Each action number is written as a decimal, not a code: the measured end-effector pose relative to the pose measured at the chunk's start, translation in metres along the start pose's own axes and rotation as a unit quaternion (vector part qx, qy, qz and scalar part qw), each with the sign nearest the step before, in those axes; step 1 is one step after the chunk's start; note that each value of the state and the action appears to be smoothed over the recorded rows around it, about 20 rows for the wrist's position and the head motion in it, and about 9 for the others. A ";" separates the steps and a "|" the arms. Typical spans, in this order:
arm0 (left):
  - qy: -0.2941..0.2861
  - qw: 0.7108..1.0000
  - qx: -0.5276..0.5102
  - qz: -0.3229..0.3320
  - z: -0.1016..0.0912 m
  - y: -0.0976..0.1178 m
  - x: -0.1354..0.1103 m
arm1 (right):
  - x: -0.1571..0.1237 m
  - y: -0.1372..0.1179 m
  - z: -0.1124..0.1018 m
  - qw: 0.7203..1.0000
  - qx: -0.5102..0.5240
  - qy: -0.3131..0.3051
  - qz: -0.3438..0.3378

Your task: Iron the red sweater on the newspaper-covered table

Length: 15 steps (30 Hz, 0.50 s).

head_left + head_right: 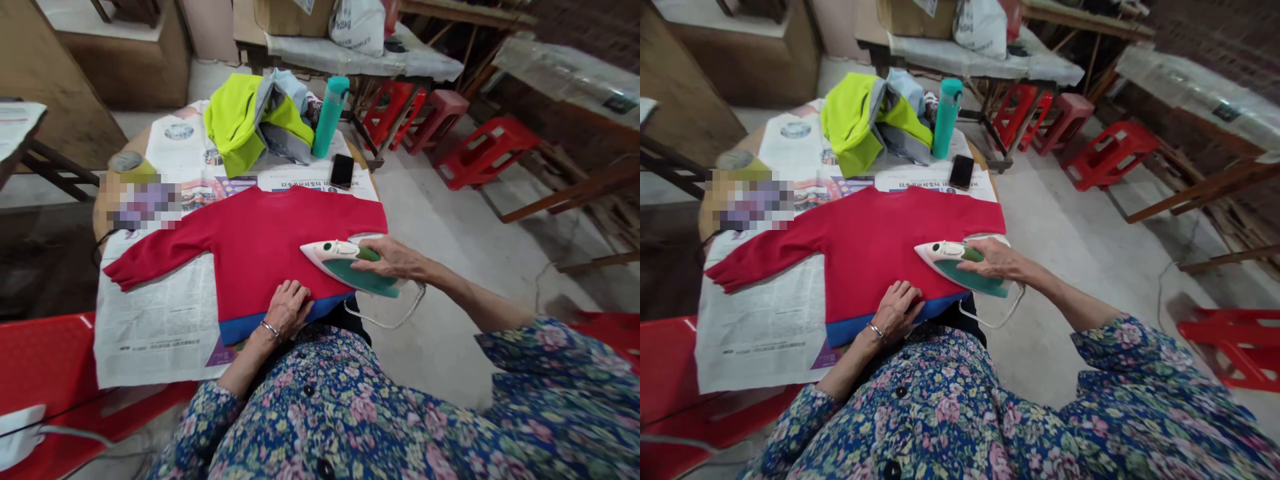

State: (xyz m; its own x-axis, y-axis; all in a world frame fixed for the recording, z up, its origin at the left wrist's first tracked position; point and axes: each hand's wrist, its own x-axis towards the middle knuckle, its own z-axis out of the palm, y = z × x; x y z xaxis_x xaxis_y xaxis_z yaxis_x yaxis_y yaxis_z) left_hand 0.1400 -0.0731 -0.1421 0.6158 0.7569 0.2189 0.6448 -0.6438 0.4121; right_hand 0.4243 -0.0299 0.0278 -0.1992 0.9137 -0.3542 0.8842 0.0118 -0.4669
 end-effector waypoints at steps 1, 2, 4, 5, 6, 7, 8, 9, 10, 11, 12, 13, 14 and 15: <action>0.006 1.000 0.009 -0.013 -0.002 -0.003 -0.004 | -0.002 -0.004 0.003 1.000 -0.003 -0.014 -0.008; 0.012 0.999 0.024 -0.032 -0.004 -0.006 -0.008 | -0.003 -0.009 0.007 0.999 -0.005 -0.029 -0.014; 0.031 0.995 0.061 -0.077 -0.011 -0.016 -0.019 | -0.001 -0.023 0.017 0.998 -0.001 -0.053 -0.025; 0.042 0.991 0.078 -0.096 -0.015 -0.022 -0.025 | 0.002 -0.032 0.023 0.998 0.003 -0.059 -0.029; 0.055 0.988 0.091 -0.111 -0.019 -0.027 -0.031 | 0.006 -0.042 0.028 0.998 0.008 -0.061 -0.032; 0.068 0.985 0.100 -0.121 -0.023 -0.032 -0.037 | 0.011 -0.052 0.032 0.997 0.016 -0.060 -0.034; 0.081 0.983 0.107 -0.126 -0.027 -0.037 -0.043 | 0.017 -0.062 0.036 0.997 0.026 -0.057 -0.035; 0.094 0.981 0.111 -0.129 -0.030 -0.041 -0.048 | 0.025 -0.072 0.038 0.997 0.039 -0.052 -0.035; 0.105 0.979 0.115 -0.130 -0.033 -0.044 -0.053 | 0.032 -0.081 0.040 0.997 0.052 -0.045 -0.036; 0.114 0.978 0.118 -0.133 -0.035 -0.046 -0.057 | 0.041 -0.089 0.042 0.997 0.064 -0.034 -0.034; 0.122 0.976 0.121 -0.136 -0.036 -0.047 -0.060 | 0.050 -0.096 0.042 0.996 0.076 -0.023 -0.032; 0.129 0.974 0.124 -0.141 -0.036 -0.048 -0.062 | 0.059 -0.102 0.042 0.996 0.088 -0.012 -0.026; 0.135 0.972 0.128 -0.144 -0.036 -0.048 -0.065 | 0.069 -0.105 0.041 0.995 0.100 0.000 -0.018; 0.142 0.970 0.131 -0.146 -0.036 -0.048 -0.066 | 0.078 -0.107 0.040 0.993 0.115 0.011 -0.011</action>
State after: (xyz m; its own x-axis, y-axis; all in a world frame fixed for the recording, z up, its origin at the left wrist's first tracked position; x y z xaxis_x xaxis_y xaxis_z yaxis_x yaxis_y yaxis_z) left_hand 0.0520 -0.0884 -0.1444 0.2642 0.8877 0.3772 0.8888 -0.3760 0.2622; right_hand 0.2975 0.0243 0.0177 -0.2049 0.9233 -0.3249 0.7601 -0.0590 -0.6472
